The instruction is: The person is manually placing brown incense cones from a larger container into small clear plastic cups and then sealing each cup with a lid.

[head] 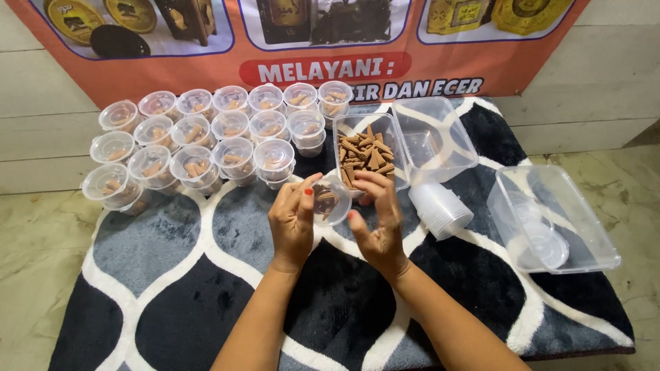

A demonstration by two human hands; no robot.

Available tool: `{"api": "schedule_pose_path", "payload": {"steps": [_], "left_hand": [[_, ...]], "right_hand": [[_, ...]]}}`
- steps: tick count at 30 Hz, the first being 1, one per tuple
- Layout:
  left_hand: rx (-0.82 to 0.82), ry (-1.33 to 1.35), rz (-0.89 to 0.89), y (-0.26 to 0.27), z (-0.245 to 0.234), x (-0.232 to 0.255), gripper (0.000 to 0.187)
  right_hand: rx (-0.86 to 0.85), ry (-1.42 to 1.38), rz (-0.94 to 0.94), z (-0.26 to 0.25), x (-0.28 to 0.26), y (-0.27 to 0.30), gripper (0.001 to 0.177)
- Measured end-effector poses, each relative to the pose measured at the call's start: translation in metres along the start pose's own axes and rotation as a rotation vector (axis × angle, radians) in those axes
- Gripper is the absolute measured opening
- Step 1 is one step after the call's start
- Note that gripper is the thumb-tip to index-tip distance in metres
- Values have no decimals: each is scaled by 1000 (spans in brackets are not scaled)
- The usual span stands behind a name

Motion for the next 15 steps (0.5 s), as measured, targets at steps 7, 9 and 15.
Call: {"api": "schedule_pose_path", "payload": {"steps": [7,9,15], "left_hand": [[-27,56,119,-1,0,5,38],[-55,97,105,-1,1,1,39],[-100,178,96,-4,0,2,40]], "right_hand": [[68,-672,652,17,44,16,45],[61,-658,660,19,49,18,45],[-6,-633,623,20,35,9,43]]}}
Point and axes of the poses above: each hand's wrist, its own y-axis away from the middle knuckle, its own z-axis out of the palm, x = y × z, the point moved 8 cm from there along -y, towards the middle knuckle, and after that the axes turned 14 degrees about -y, right-handed, at the moved point
